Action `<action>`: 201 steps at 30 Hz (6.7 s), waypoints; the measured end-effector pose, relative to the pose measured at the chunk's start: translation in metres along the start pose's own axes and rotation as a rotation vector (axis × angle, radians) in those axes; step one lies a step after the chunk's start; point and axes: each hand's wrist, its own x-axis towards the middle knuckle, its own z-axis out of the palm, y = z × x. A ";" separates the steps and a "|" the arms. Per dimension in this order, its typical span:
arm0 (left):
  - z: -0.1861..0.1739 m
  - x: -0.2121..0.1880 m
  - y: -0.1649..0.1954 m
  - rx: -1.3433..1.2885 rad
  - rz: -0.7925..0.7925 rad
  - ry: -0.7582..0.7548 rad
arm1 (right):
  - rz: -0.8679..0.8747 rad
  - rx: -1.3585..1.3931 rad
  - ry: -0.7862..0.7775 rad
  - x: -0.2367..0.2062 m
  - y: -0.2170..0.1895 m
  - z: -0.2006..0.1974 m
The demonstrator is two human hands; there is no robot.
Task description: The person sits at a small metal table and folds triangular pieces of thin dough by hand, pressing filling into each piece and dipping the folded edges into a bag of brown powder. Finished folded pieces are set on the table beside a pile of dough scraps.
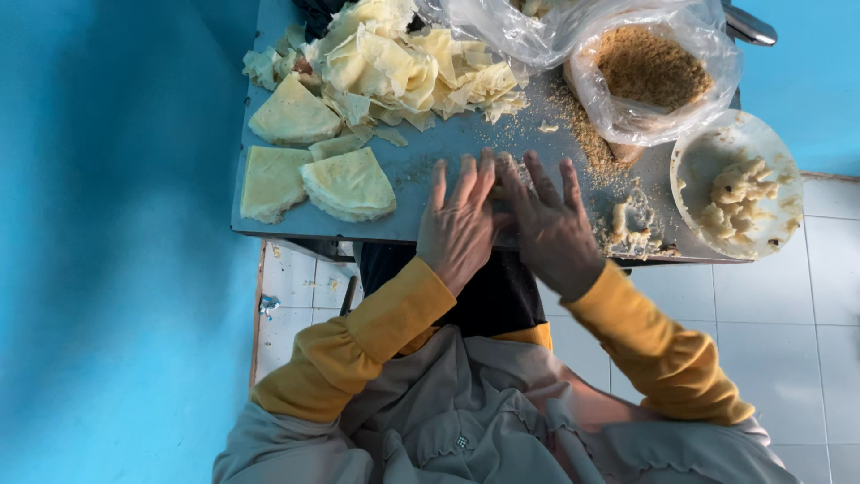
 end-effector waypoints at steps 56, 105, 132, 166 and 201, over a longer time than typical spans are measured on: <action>-0.030 -0.106 -0.070 -0.177 -0.359 0.366 | 0.347 1.630 0.051 0.117 0.039 -0.003; -0.018 -0.058 -0.031 -0.578 0.162 0.250 | 0.174 -0.092 -0.004 -0.071 0.084 -0.045; -0.013 -0.071 -0.050 -0.616 0.149 0.246 | -0.166 -0.053 0.066 0.007 0.003 -0.026; -0.008 -0.047 -0.051 -0.768 -0.023 0.227 | 0.389 -0.027 -0.655 0.086 0.224 0.034; -0.039 -0.044 -0.009 -0.754 -0.287 0.271 | -0.079 0.335 0.176 -0.032 0.012 -0.004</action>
